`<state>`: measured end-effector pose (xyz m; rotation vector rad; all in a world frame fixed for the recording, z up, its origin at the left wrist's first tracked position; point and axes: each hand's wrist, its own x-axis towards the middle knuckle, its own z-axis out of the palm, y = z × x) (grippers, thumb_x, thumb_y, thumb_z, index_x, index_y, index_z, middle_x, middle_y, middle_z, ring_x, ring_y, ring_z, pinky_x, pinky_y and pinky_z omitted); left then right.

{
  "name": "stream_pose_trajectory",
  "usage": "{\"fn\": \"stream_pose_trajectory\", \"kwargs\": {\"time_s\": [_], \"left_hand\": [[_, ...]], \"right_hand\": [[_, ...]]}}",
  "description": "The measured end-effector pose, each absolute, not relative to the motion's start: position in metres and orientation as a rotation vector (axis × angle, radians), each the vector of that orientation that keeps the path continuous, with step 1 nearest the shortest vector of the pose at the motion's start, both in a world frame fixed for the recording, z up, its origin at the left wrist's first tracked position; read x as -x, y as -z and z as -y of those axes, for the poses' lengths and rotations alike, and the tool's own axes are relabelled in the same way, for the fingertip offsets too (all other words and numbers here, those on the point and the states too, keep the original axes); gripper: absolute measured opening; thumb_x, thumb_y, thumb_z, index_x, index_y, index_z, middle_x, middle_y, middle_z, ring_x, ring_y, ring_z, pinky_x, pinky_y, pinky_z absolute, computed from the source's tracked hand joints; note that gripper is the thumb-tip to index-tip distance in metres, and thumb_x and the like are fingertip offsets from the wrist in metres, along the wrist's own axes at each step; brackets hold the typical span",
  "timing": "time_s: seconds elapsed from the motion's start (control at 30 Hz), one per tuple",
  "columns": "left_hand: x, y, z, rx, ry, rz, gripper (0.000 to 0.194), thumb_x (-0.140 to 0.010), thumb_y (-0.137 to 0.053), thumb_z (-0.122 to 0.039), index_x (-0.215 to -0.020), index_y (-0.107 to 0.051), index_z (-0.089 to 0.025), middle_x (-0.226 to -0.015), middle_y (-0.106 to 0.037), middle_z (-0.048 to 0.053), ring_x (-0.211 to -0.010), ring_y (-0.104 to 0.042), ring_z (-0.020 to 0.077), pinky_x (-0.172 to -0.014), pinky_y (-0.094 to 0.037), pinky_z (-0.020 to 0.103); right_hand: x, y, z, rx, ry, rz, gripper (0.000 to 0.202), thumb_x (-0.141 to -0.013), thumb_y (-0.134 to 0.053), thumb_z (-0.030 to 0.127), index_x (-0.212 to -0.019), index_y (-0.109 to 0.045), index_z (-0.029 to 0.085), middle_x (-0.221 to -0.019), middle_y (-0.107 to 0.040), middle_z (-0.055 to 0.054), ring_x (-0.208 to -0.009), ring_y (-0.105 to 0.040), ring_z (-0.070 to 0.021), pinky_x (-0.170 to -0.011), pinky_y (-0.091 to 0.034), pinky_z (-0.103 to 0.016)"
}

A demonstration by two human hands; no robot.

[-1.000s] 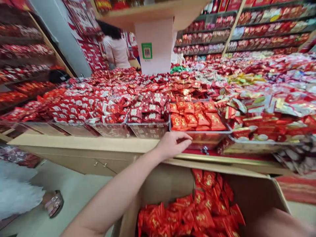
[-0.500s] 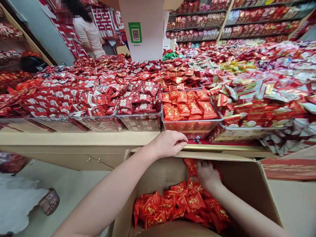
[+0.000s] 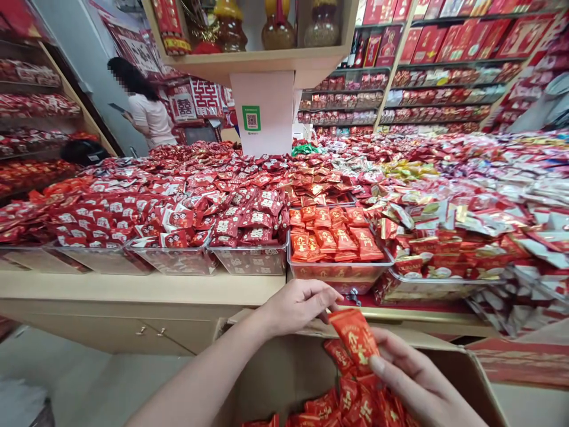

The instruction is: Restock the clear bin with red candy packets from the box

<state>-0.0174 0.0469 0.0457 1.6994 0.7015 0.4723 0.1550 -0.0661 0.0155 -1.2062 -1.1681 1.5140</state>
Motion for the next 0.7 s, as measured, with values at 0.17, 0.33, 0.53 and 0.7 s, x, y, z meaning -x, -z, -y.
{"fn": "stream_pose_trajectory", "kwargs": {"time_s": [0.17, 0.33, 0.53, 0.7], "left_hand": [[0.010, -0.049, -0.043, -1.423, -0.572, -0.746, 0.036, -0.068, -0.060, -0.046, -0.080, -0.057, -0.013, -0.066, -0.058, 0.000, -0.056, -0.053, 0.0084, -0.050, -0.040, 0.017], [0.010, -0.046, -0.049, -1.403, -0.669, -0.910, 0.034, -0.068, -0.061, -0.045, -0.071, -0.054, -0.012, -0.058, -0.057, -0.001, -0.044, -0.047, 0.0053, -0.042, -0.036, 0.016], [0.013, -0.042, -0.055, -1.335, -0.627, -0.882, 0.034, -0.075, -0.050, -0.047, -0.075, -0.052, -0.013, -0.056, -0.058, 0.000, -0.043, -0.052, 0.0064, -0.037, -0.029, 0.014], [0.023, -0.061, -0.076, -1.566, -1.097, -1.007, 0.024, -0.075, -0.054, -0.035, -0.088, -0.056, -0.015, -0.071, -0.059, 0.000, -0.057, -0.055, 0.0089, -0.054, -0.042, 0.020]], "right_hand": [[-0.144, -0.031, 0.043, 1.135, -1.370, 1.169, 0.034, -0.080, -0.051, 0.038, -0.110, -0.051, 0.022, -0.108, -0.061, -0.009, -0.095, -0.057, -0.0192, -0.081, -0.048, -0.032], [-0.148, -0.015, 0.031, 1.230, -0.808, 1.647, 0.045, -0.080, -0.051, 0.029, -0.123, -0.037, 0.026, -0.126, -0.046, -0.010, -0.111, -0.049, -0.0203, -0.086, -0.047, -0.033], [-0.162, -0.004, 0.010, 1.040, 0.018, 2.095, 0.026, -0.080, -0.046, 0.014, -0.105, -0.049, 0.021, -0.118, -0.053, -0.014, -0.106, -0.053, -0.0190, -0.083, -0.050, -0.029], [-0.171, -0.031, -0.029, 1.106, 0.058, 1.879, 0.015, -0.080, -0.049, 0.020, -0.095, -0.051, 0.020, -0.103, -0.061, -0.012, -0.094, -0.060, -0.0195, -0.075, -0.052, -0.032]]}}
